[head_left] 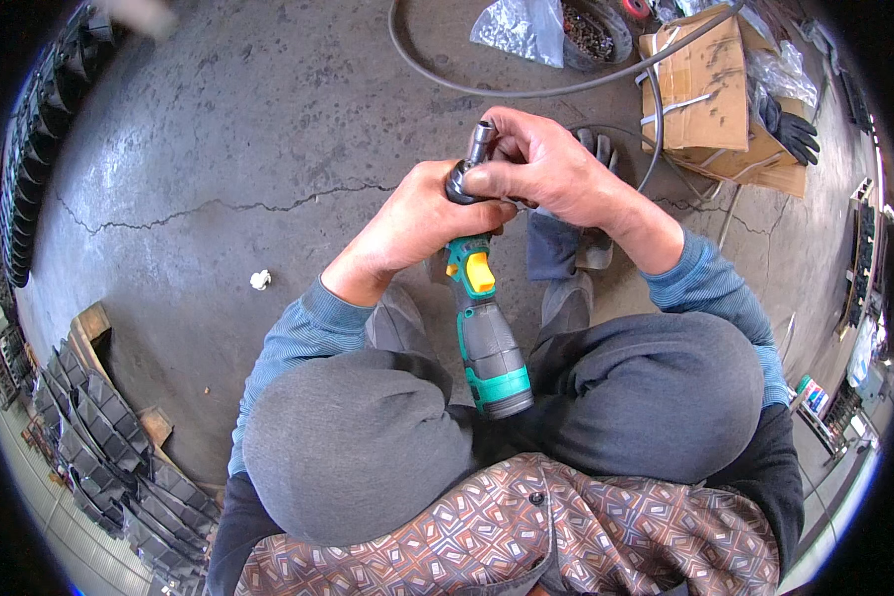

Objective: The person sits on the floor and inserts a metal bit into the chuck of a cordless drill, then tightens the chuck by hand. The person then stands and holds the drill while looking at rows of snow tracks on the floor.

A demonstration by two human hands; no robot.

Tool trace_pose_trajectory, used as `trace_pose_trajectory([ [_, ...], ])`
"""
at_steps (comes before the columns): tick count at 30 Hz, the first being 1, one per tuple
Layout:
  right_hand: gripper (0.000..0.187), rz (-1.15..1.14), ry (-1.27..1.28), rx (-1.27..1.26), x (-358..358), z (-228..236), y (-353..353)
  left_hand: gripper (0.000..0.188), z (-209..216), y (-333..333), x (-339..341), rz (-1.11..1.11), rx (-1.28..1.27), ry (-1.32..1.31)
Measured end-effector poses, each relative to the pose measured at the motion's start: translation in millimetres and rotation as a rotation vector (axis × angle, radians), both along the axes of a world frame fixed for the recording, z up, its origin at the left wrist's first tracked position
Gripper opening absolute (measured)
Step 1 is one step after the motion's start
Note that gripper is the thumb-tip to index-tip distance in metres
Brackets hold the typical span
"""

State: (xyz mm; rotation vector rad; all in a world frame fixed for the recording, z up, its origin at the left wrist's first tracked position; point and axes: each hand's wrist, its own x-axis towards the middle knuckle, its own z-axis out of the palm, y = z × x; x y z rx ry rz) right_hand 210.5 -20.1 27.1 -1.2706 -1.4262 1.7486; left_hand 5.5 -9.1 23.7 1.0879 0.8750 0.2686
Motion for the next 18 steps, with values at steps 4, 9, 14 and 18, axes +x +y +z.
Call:
trace_pose_trajectory([
  [4,0.028,0.076,0.143,-0.089,11.1,9.1,1.0,0.023,-2.8,-0.7,-0.3,-0.006,-0.013,-0.036],
  [9,0.033,-0.014,-0.051,0.051,-1.1,-0.4,0.2,0.023,-9.5,-0.9,-0.8,-0.026,-0.005,-0.04],
  [14,0.032,0.008,0.127,-0.122,5.1,13.9,1.6,0.022,-2.3,-0.7,-1.1,0.012,0.005,-0.026],
  [18,0.032,0.053,0.122,-0.09,10.2,6.9,2.3,0.021,-3.9,1.6,-1.8,-0.011,-0.012,-0.029],
])
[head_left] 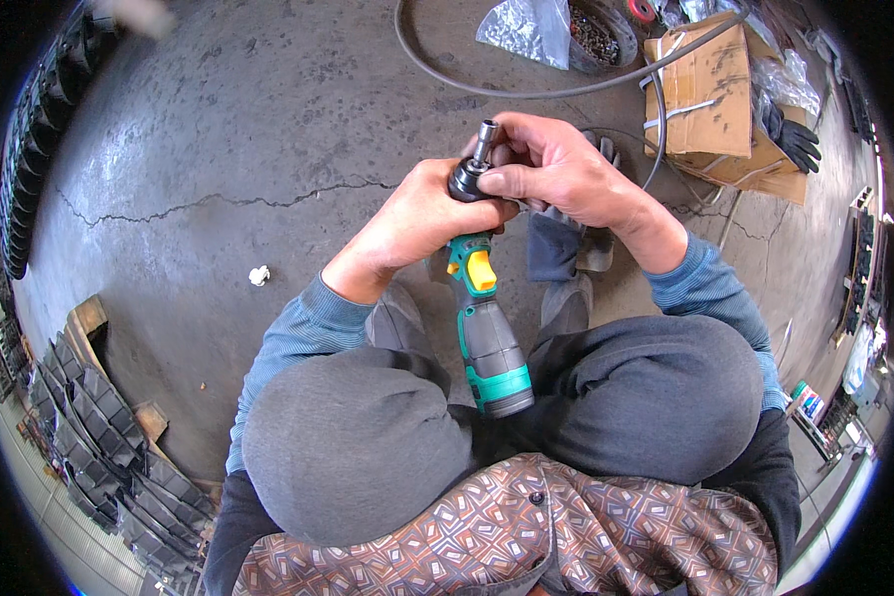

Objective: The person sits on the floor and inserts a metal bit into the chuck of a cordless drill, then tightens the chuck by hand. The person then stands and holds the drill while looking at rows of snow tracks on the floor.

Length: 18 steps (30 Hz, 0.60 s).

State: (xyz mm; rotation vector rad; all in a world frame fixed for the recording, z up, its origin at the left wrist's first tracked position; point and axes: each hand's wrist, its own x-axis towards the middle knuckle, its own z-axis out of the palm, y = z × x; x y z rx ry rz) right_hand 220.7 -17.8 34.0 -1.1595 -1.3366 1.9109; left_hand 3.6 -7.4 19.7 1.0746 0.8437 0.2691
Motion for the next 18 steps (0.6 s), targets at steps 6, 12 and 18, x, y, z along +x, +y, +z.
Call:
trace_pose_trajectory([
  [6,0.039,-0.072,-0.159,0.094,-9.5,-5.5,-3.0,0.021,3.7,-1.3,1.1,0.042,0.039,-0.039],
  [12,0.037,-0.106,-0.187,0.171,-12.4,-11.3,-4.1,0.022,-6.5,-3.0,1.3,-0.013,0.064,0.0],
  [18,0.046,-0.204,-0.11,-0.04,-9.0,-5.7,0.2,0.021,-8.3,-1.9,-0.6,0.081,0.102,-0.012],
])
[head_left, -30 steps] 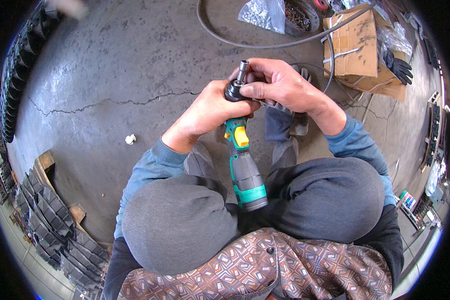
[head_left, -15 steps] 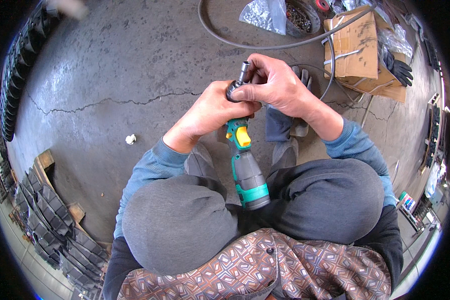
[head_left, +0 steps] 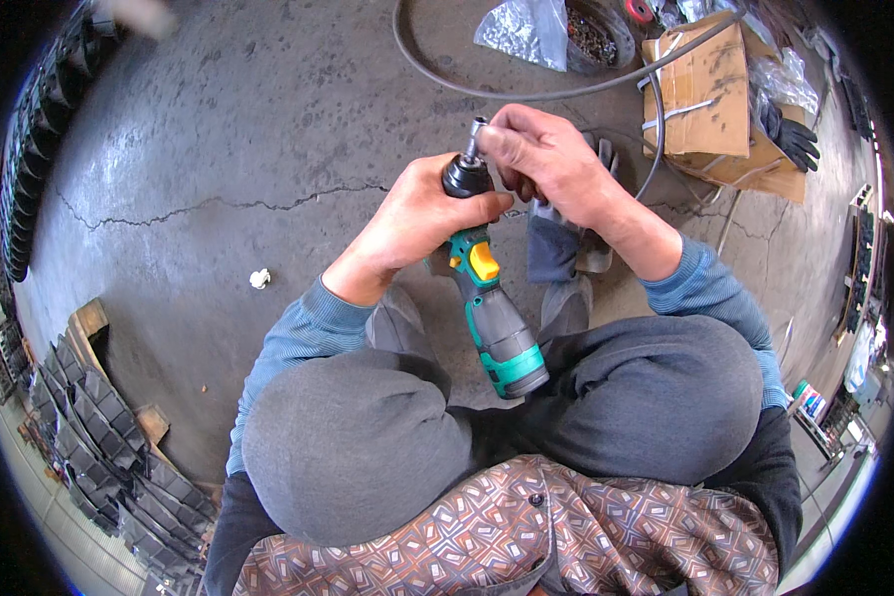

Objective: The person sits on the floor and inserts a metal bit into the chuck of a cordless drill, then tightens the chuck by hand. The person then stands and holds the drill while looking at rows of snow tracks on the floor.

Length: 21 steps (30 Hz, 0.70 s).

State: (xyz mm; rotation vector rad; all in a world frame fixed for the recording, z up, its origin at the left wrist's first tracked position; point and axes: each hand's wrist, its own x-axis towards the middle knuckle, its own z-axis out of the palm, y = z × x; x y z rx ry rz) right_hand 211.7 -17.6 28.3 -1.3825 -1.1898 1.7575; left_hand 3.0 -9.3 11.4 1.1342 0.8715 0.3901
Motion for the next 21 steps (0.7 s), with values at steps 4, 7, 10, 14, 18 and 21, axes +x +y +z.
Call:
trace_pose_trajectory([
  [4,0.052,0.064,-0.194,-0.106,9.9,-12.1,-5.7,0.021,-2.2,3.1,-2.0,0.239,0.014,-0.013],
  [7,0.066,0.125,0.008,-0.385,2.1,-35.3,-23.1,0.023,-4.0,10.8,-6.5,0.348,0.19,-0.086],
  [10,0.067,0.151,0.458,-0.643,-6.7,-15.8,-31.4,0.023,-2.9,17.3,-8.3,0.407,0.278,-0.163],
  [14,0.064,0.186,0.669,-0.577,-9.6,-14.9,-33.5,0.024,11.7,21.4,-6.5,0.452,0.333,-0.253],
  [18,0.056,0.069,0.488,-0.459,-10.0,-7.3,-30.5,0.038,6.5,20.5,-6.2,0.441,0.278,-0.379],
  [21,0.055,0.068,0.467,-0.342,-12.9,-7.9,-29.8,0.049,-5.7,19.5,-4.3,0.448,0.23,-0.381],
])
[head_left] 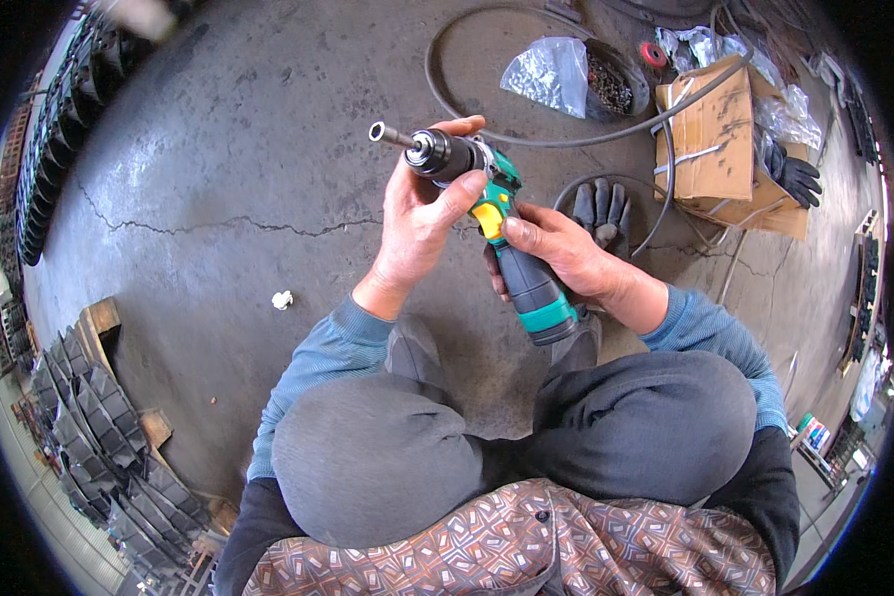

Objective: The person sits on the floor and inserts a metal bit into the chuck of a cordless drill, then tightens the chuck by hand. The person then stands and holds the drill while looking at rows of snow tracks on the floor.

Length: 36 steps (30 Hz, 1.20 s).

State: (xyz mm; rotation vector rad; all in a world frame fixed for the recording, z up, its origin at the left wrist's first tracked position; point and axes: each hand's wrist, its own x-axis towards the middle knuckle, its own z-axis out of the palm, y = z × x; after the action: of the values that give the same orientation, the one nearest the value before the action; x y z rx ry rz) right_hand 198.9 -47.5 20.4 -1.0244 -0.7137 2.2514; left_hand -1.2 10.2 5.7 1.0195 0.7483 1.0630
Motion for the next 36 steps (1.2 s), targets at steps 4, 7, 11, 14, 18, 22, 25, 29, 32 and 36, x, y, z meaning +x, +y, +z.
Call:
trace_pose_trajectory([
  [4,0.057,0.006,0.002,-0.022,-5.8,-2.1,-5.6,0.047,-4.1,-3.3,8.4,0.07,0.004,-0.056],
  [7,0.06,0.13,-0.158,0.065,-2.9,-5.7,-4.6,0.031,-1.2,-2.2,7.6,0.075,-0.021,0.083],
  [11,0.052,0.46,-0.7,0.439,12.4,1.5,25.8,0.027,-1.7,-5.8,-4.4,0.035,-0.066,0.436],
  [14,0.039,-0.029,-0.609,0.471,14.5,-3.1,24.5,0.033,3.3,-7.9,-4.2,-0.146,-0.098,0.653],
  [18,0.042,-0.101,-0.619,0.576,9.1,-2.2,24.3,0.026,2.4,-13.3,1.8,-0.286,0.026,0.804],
  [22,0.046,-0.047,-0.652,0.479,4.9,-6.3,20.4,0.03,-5.7,-17.1,4.8,-0.362,0.225,0.929],
  [25,0.039,-0.034,-0.599,0.479,9.5,-12.5,17.3,0.033,-4.2,-16.3,2.6,-0.453,0.12,0.82],
  [29,0.033,-0.072,-0.463,0.417,9.5,-3.2,12.5,0.038,-1.4,-12.7,-4.6,-0.534,0.028,0.652],
  [32,0.034,-0.065,-0.416,0.397,13.8,-3.0,11.3,0.041,1.3,-13.7,-9.2,-0.604,-0.053,0.631],
  [36,0.039,0.035,-0.319,0.363,22.5,-7.3,14.5,0.043,-2.1,-18.4,-8.0,-0.58,-0.063,0.566],
])
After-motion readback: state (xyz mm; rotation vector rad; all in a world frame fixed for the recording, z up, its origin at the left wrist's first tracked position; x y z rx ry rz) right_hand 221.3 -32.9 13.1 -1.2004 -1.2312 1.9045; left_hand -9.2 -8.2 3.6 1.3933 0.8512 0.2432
